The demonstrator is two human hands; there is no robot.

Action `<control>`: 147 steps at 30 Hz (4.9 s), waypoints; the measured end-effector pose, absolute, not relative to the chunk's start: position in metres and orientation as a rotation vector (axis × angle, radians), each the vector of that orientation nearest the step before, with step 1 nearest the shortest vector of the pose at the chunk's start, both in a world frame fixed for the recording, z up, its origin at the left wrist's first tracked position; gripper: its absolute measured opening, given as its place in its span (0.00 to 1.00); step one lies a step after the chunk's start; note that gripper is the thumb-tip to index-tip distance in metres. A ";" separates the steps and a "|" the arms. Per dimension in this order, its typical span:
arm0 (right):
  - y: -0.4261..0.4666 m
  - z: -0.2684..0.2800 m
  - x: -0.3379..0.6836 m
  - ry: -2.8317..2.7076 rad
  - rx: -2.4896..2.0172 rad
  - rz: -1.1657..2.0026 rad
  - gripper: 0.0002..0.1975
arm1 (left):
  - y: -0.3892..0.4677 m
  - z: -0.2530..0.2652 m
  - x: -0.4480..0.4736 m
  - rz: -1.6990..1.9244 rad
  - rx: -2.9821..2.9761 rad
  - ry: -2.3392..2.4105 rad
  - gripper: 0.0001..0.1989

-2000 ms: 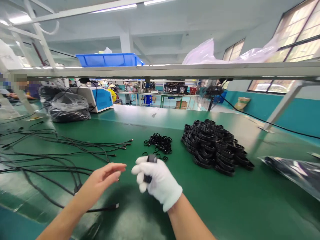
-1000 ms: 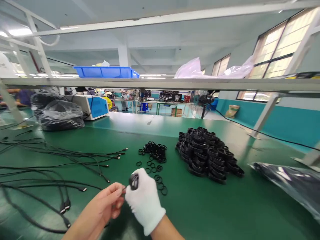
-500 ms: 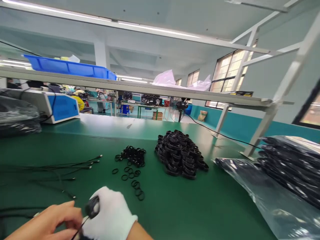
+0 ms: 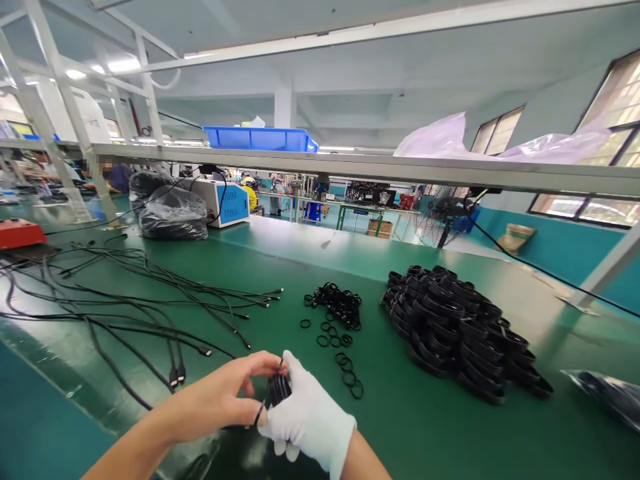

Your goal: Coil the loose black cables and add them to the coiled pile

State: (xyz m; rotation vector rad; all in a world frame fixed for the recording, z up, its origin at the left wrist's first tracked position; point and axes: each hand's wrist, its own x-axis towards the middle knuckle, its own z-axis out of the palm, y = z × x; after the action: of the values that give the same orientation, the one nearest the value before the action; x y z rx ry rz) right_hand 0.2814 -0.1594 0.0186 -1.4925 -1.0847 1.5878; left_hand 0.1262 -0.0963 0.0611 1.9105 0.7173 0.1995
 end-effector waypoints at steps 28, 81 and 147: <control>-0.171 0.038 0.295 -1.225 -1.061 1.566 0.25 | -0.131 0.050 0.135 0.192 2.227 0.982 0.13; -0.158 0.016 0.283 -0.980 -0.832 1.695 0.21 | -0.109 0.038 0.147 0.497 1.346 0.761 0.10; -0.162 0.023 0.281 -1.078 -1.258 1.439 0.18 | -0.103 0.022 0.127 0.573 1.805 0.710 0.10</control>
State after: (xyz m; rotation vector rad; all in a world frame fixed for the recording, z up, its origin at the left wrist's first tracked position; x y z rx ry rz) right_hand 0.2811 -0.1625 0.0231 -1.2581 -1.0781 1.4385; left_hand 0.1268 -0.1031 0.0222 1.8050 0.7102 0.5735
